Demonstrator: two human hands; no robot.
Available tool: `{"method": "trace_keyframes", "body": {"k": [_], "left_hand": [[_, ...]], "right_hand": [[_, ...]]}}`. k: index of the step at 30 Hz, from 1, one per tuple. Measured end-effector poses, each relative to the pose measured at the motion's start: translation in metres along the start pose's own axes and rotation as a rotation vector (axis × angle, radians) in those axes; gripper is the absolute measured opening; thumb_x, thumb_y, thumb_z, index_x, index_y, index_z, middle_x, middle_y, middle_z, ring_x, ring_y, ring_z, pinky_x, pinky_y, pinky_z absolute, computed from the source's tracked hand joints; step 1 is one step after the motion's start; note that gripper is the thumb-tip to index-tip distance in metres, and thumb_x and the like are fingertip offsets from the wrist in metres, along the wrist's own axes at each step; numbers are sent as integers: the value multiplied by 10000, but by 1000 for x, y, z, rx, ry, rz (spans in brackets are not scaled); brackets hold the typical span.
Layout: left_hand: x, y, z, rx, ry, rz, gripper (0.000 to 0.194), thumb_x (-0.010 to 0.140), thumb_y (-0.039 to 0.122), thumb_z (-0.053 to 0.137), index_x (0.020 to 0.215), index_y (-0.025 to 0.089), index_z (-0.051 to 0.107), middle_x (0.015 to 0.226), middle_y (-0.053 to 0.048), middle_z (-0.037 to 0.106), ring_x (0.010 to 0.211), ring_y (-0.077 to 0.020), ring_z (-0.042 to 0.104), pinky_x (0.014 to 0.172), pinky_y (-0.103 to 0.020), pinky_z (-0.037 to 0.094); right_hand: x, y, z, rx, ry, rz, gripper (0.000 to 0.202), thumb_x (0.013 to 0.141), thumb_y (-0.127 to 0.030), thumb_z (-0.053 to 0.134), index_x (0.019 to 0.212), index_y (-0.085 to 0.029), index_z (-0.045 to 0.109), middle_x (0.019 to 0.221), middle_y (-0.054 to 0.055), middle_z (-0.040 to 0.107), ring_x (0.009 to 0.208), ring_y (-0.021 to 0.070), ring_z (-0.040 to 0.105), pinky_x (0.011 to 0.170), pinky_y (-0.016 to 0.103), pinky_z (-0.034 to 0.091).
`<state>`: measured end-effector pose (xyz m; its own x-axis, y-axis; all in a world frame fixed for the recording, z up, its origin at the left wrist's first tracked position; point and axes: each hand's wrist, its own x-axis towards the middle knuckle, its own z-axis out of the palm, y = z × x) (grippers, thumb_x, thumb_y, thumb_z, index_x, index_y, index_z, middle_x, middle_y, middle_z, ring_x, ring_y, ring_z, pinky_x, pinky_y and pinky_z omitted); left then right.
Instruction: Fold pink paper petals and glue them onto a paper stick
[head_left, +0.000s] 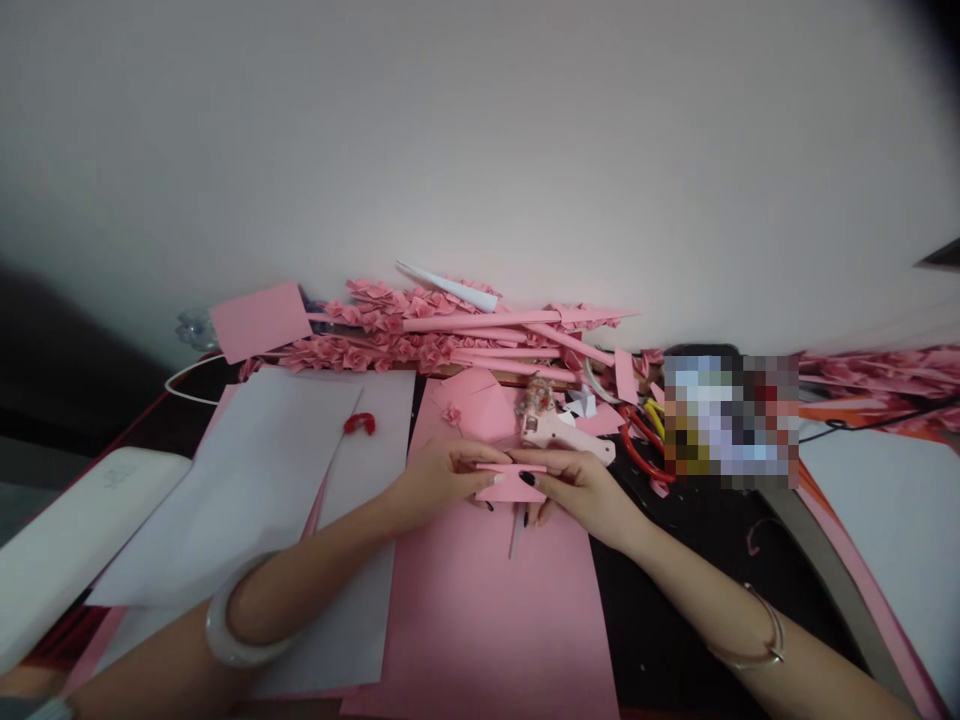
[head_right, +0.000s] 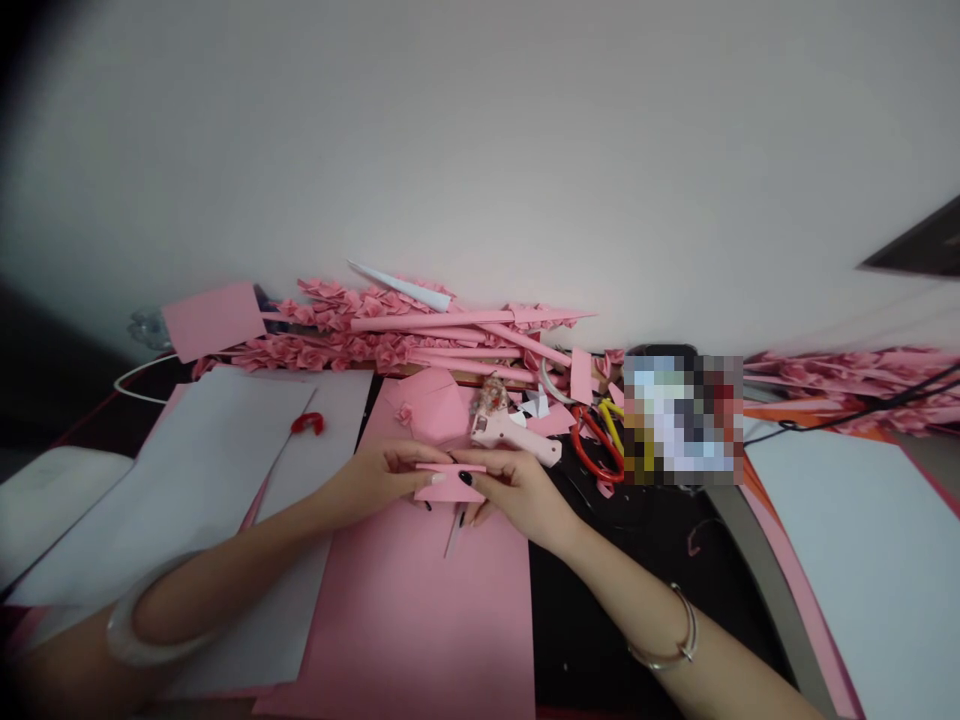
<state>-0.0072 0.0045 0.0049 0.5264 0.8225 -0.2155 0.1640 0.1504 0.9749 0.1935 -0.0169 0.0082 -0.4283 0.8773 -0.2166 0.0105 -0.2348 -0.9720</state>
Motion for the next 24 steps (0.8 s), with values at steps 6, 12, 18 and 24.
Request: {"method": "trace_keyframes", "body": {"k": [6, 12, 18, 24], "left_hand": [[-1, -2, 1, 20, 32, 18, 266, 730, 174, 572, 959, 156, 707, 802, -27, 678, 636, -103, 575, 591, -223, 536], [-1, 6, 1, -36, 22, -21, 292, 739, 175, 564, 999, 146, 693, 888, -48, 687, 720, -135, 605, 616, -259, 569], [-1, 9, 1, -23, 42, -59, 286, 724, 197, 593, 981, 132, 700, 814, -36, 687, 634, -109, 596, 615, -255, 568], [-1, 10, 0, -2, 34, -46, 291, 725, 213, 596, 986, 145, 704, 786, -25, 690, 619, -107, 601, 623, -251, 562]], "right_hand": [[-1, 2, 3, 17, 28, -16, 341, 789, -263, 639, 1125, -209, 652, 662, 4, 694, 503, 108, 663, 498, 204, 571], [0, 0, 2, 5, 49, -20, 345, 788, -264, 643, 1128, -201, 652, 643, 7, 694, 482, 102, 649, 477, 193, 558], [0, -1, 2, 23, 70, -29, 317, 758, -275, 667, 1061, -182, 689, 656, 9, 692, 461, 104, 646, 459, 198, 558], [0, 0, 0, 40, 63, -31, 314, 742, -266, 686, 1043, -176, 697, 638, 8, 686, 468, 108, 649, 455, 188, 554]]}}
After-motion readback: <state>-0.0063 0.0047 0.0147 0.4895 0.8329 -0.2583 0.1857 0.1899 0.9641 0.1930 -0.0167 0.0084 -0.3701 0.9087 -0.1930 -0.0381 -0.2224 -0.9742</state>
